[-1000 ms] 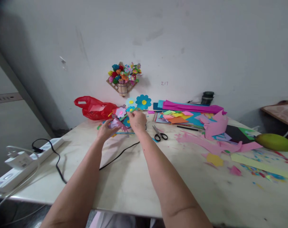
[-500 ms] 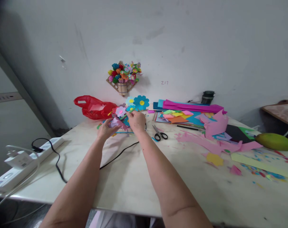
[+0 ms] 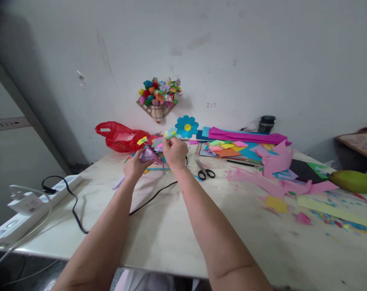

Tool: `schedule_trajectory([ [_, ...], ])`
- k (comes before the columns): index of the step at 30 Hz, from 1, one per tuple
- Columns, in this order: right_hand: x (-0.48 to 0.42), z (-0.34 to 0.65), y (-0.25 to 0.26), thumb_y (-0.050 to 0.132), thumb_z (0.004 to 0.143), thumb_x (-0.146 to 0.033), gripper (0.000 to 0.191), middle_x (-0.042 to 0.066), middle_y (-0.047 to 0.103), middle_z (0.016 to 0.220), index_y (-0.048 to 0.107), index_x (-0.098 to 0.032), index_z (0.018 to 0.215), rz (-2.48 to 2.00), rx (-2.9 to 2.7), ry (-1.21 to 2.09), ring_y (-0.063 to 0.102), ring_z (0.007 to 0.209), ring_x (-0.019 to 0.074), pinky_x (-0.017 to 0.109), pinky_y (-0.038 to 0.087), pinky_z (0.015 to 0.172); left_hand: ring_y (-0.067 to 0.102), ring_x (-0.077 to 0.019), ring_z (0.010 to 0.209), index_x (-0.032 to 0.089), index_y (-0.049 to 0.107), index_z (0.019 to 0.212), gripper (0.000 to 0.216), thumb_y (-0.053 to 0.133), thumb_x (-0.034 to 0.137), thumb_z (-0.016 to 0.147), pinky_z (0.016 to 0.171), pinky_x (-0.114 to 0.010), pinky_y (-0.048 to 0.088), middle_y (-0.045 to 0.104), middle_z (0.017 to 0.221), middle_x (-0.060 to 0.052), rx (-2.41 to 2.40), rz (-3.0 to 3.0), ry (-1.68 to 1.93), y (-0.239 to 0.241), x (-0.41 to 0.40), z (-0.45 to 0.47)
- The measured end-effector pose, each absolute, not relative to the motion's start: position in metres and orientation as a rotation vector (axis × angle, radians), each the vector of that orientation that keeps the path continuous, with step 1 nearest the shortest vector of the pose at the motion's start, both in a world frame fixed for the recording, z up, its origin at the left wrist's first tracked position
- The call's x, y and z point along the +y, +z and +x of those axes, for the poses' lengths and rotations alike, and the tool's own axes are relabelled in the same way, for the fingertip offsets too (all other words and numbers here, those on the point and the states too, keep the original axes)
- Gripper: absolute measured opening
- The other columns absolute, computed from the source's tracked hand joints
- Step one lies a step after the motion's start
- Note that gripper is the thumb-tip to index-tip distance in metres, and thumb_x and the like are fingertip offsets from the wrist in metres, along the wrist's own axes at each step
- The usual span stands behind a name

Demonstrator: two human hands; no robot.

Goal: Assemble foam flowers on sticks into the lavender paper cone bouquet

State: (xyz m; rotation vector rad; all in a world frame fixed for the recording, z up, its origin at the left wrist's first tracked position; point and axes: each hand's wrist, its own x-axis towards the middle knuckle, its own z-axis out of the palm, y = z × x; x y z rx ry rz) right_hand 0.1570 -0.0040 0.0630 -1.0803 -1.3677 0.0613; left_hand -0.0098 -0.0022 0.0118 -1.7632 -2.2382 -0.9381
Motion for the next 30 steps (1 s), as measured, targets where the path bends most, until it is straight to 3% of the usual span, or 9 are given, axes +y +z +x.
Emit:
schedule_trajectory([
  [12, -0.007, 0.150, 0.056, 0.055, 0.084, -0.037, 0.033, 0.002, 0.059, 0.055, 0.063, -0.016, 0.059, -1.317, -1.539, -0.164, 0.044, 0.054, 0.0116, 0.026, 0.020, 0.054, 0.065, -0.0269, 0.096, 0.032, 0.048, 0.132, 0.069, 0.059, 0.064, 0.071, 0.074, -0.032, 0.045, 0.069, 0.106, -0.008, -2.142, -1.751, -0.912, 0.012, -0.005, 0.000],
  [24, 0.000, 0.151, 0.058, 0.053, 0.085, -0.041, 0.030, 0.004, 0.068, 0.068, 0.068, -0.019, 0.072, -1.442, -1.498, 0.203, 0.057, 0.065, 0.0151, 0.025, 0.030, 0.055, 0.065, -0.0265, 0.095, 0.033, 0.048, 0.132, 0.071, 0.061, 0.064, 0.070, 0.074, -0.032, 0.046, 0.069, 0.104, -0.008, -2.142, -1.775, -0.938, 0.009, -0.004, 0.002],
  [30, -0.002, 0.151, 0.060, 0.053, 0.085, -0.041, 0.029, 0.005, 0.071, 0.075, 0.070, -0.019, 0.074, -1.456, -1.526, 0.159, 0.060, 0.071, 0.0165, 0.025, 0.034, 0.059, 0.064, -0.0266, 0.096, 0.034, 0.047, 0.133, 0.071, 0.060, 0.064, 0.070, 0.077, -0.033, 0.046, 0.069, 0.105, -0.008, -2.120, -1.808, -0.912, 0.008, -0.004, 0.003],
])
